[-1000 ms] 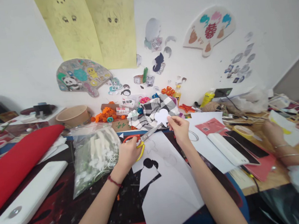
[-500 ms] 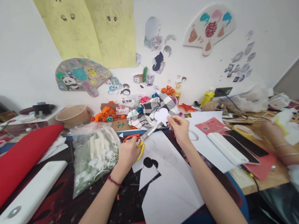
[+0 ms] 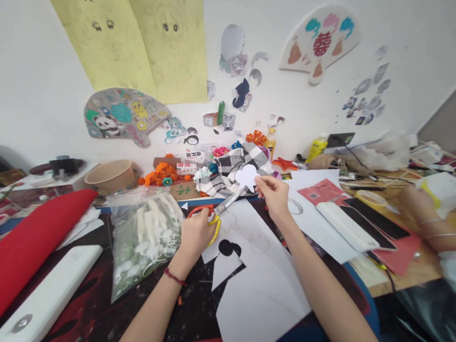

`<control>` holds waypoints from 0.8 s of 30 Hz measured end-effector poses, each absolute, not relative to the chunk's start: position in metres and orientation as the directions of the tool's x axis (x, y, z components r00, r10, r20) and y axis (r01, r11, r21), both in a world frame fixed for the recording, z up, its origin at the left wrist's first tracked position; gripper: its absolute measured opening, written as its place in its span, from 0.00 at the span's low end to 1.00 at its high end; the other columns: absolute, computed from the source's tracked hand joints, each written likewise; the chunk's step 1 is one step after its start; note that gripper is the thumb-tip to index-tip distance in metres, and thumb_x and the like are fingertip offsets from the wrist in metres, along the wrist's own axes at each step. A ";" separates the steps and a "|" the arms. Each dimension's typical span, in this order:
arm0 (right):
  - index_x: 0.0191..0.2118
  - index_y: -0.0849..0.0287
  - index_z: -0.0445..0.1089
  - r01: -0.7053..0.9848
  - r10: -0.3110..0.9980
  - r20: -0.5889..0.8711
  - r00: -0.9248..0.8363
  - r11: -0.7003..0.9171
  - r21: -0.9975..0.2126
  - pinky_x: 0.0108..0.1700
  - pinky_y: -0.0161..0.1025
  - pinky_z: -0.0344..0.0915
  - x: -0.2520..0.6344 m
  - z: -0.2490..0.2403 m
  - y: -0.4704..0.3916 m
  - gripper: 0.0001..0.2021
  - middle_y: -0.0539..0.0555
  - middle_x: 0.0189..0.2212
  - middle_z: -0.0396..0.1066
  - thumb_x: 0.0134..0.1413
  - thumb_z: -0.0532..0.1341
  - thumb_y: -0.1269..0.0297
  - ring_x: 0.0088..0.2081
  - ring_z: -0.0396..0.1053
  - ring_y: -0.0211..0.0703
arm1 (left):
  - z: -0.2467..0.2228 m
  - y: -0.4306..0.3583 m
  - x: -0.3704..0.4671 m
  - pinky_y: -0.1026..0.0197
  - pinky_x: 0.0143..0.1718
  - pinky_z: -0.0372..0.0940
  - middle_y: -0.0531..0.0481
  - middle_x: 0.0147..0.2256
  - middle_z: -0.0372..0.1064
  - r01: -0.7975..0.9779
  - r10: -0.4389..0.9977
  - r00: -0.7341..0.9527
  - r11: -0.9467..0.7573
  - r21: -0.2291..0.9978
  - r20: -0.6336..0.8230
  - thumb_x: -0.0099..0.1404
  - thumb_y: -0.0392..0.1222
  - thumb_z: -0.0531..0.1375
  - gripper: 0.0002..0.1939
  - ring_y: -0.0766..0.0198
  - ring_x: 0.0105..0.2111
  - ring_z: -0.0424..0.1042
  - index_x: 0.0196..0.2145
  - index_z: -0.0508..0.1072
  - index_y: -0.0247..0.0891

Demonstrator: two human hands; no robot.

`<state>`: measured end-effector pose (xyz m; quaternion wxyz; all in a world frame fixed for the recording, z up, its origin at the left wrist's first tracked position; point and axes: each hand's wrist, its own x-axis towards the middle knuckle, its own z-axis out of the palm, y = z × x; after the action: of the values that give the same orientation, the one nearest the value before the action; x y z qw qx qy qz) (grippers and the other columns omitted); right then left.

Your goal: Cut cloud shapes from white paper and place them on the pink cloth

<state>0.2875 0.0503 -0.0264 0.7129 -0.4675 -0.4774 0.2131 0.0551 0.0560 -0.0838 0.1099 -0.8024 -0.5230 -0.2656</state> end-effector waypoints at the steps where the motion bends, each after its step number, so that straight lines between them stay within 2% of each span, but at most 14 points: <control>1: 0.28 0.60 0.74 0.141 0.750 0.482 0.453 0.473 -0.870 0.22 0.34 0.57 0.287 -0.026 0.050 0.16 0.48 0.19 0.69 0.50 0.67 0.50 0.19 0.60 0.35 | -0.084 0.056 0.055 0.61 0.24 0.55 0.44 0.25 0.74 0.898 0.780 0.312 -0.429 0.101 0.542 0.62 0.42 0.56 0.07 0.56 0.26 0.74 0.32 0.72 0.38; 15: 0.28 0.61 0.74 0.122 0.746 0.483 0.458 0.485 -0.866 0.22 0.34 0.56 0.288 -0.026 0.050 0.14 0.48 0.19 0.69 0.51 0.67 0.53 0.18 0.59 0.34 | -0.082 0.054 0.055 0.61 0.24 0.54 0.44 0.26 0.75 0.880 0.765 0.337 -0.463 0.105 0.549 0.63 0.43 0.56 0.08 0.56 0.28 0.75 0.31 0.72 0.37; 24: 0.28 0.61 0.74 0.111 0.743 0.484 0.463 0.494 -0.863 0.22 0.34 0.56 0.291 -0.027 0.052 0.15 0.48 0.18 0.69 0.50 0.68 0.52 0.18 0.59 0.34 | -0.078 0.052 0.054 0.61 0.24 0.52 0.44 0.25 0.75 0.861 0.763 0.369 -0.496 0.115 0.530 0.63 0.43 0.55 0.09 0.55 0.27 0.75 0.30 0.73 0.38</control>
<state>0.2907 0.0520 -0.0275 0.7249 -0.4536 -0.4704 0.2178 0.0541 0.0524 -0.0779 0.0909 -0.8224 -0.4937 -0.2676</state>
